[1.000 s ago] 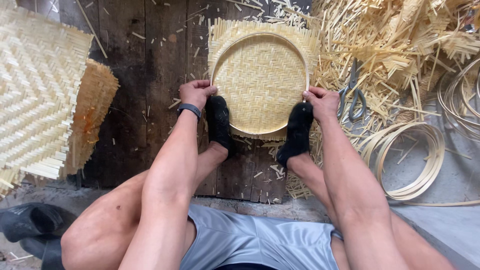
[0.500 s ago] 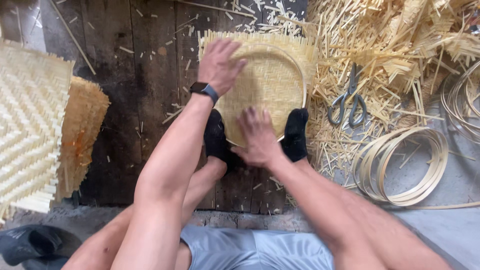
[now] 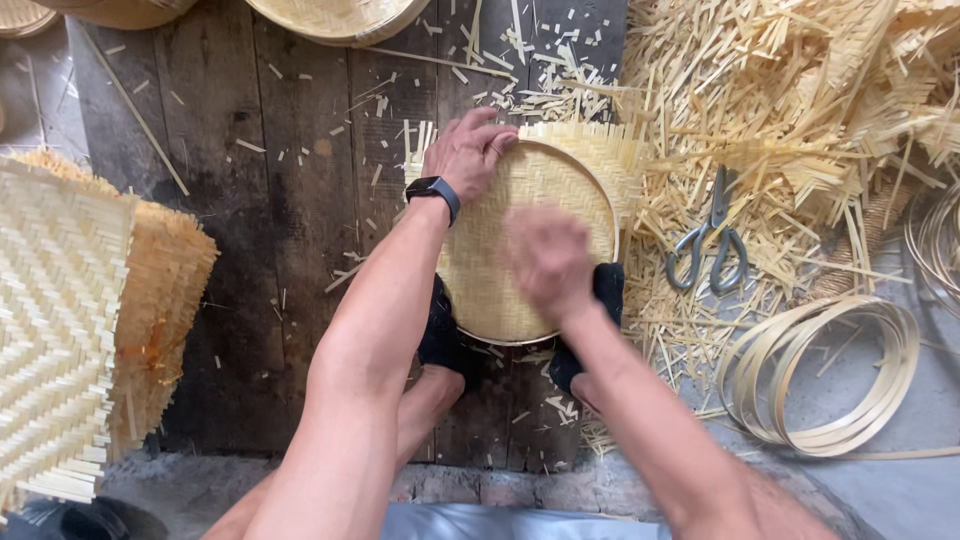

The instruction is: The person sits on the floor and repeatedly assembles round bamboo baskets by placing a circular bamboo frame over a square woven mat, folding the mat around the frame, and trimming excess material with shears. The person uses a wooden mold to shape the basket and stacks finished units nearby.

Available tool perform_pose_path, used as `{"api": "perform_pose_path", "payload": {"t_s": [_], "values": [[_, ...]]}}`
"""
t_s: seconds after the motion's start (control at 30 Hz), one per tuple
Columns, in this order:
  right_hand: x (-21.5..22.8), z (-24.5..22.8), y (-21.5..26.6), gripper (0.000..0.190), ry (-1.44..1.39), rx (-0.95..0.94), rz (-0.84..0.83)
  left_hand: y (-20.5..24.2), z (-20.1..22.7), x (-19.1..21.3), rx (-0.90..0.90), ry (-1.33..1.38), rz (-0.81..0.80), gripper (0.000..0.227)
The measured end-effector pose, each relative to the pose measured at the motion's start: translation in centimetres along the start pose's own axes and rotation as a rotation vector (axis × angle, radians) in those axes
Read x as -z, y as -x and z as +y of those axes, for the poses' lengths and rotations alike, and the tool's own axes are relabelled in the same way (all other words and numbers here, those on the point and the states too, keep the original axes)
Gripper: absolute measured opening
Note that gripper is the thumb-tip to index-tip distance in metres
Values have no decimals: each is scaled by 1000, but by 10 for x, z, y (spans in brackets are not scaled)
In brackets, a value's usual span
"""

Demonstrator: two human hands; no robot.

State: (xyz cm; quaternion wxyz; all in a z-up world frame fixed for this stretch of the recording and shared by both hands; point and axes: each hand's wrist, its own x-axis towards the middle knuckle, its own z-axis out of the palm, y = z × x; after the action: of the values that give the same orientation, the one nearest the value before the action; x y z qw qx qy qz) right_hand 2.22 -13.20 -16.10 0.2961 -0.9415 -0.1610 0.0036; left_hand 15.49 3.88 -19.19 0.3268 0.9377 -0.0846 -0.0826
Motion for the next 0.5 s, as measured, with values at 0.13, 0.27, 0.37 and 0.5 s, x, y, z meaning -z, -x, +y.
{"api": "perform_pose_path", "payload": {"t_s": [0.13,0.27,0.37,0.5], "values": [[20,71,-75,37,446,131,136,-4,-3,0,169,-10,-214,41],[16,94,-99,27,-416,-658,-303,-19,-15,-10,413,115,-378,50],[15,90,-97,35,-540,-691,-233,-30,-26,-18,456,212,-398,51],[14,85,-65,35,169,-260,268,-40,-31,-25,399,457,-345,43]]}}
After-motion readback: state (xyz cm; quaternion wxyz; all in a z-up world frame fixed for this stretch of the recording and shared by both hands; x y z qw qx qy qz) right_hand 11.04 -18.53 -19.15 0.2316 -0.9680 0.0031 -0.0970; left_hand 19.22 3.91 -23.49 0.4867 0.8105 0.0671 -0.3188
